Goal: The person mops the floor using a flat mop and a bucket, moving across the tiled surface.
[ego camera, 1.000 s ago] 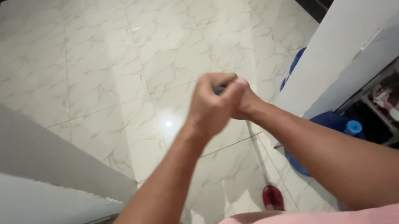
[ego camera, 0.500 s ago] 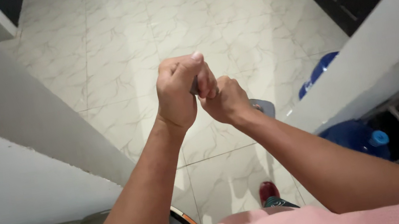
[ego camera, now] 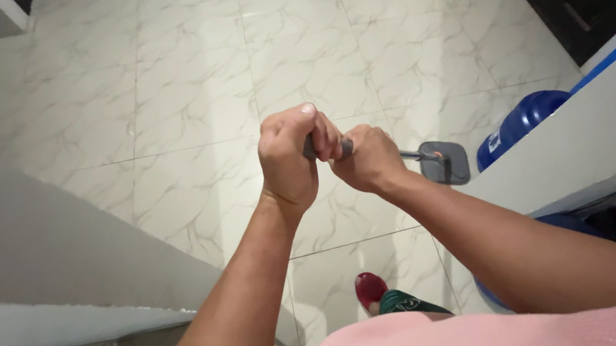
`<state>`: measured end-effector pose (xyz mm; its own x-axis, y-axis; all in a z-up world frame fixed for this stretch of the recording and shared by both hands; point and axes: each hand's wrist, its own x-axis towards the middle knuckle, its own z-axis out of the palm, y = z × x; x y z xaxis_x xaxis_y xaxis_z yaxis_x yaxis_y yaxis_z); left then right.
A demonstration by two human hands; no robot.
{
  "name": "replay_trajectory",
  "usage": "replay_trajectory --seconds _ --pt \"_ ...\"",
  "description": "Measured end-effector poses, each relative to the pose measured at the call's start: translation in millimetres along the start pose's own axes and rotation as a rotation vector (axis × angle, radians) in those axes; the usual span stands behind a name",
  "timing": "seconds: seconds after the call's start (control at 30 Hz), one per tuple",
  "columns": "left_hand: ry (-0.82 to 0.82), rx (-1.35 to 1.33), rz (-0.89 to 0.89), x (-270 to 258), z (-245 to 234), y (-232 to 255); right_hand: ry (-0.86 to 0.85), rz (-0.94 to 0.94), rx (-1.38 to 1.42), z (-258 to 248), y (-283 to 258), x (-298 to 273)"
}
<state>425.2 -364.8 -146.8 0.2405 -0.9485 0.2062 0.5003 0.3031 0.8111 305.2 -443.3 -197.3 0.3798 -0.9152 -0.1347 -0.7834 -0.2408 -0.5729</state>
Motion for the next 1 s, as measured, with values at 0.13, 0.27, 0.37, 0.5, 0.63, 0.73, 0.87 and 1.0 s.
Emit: replay_trajectory --seconds 0.13,0.27,0.37,0.5,0.63,0.73,0.87,1.0 --pt "0.033 0.024 -0.004 9.4 -1.3 -5.6 0.028 -0.127 -0.008 7.3 17.3 14.7" --pt "0.008 0.114 -0.031 -5.9 0.4 -1.4 0.054 -0.174 0.19 19.5 29.4 1.8" --pt "-0.008 0.153 -0.032 -24.9 4.1 10.7 0.107 -0.234 0.342 24.6 23.0 -17.2" --pt "0.016 0.209 0.029 -59.0 -1.3 44.5 0.102 -0.291 0.432 33.9 -8.2 -51.1" --pt "0.067 0.217 0.07 -94.3 -11.5 85.8 0.029 -0.293 0.494 43.6 -51.4 -88.6" --pt "0.093 0.22 0.117 -113.2 -17.5 105.4 -0.02 -0.271 0.499 49.4 -74.1 -105.3" --pt "0.138 0.186 0.143 -119.8 -17.0 102.5 -0.019 -0.352 0.54 54.4 -75.4 -107.6" --pt "0.152 0.149 0.176 -104.6 -24.2 88.5 0.066 -0.436 0.443 62.3 -60.3 -85.1"
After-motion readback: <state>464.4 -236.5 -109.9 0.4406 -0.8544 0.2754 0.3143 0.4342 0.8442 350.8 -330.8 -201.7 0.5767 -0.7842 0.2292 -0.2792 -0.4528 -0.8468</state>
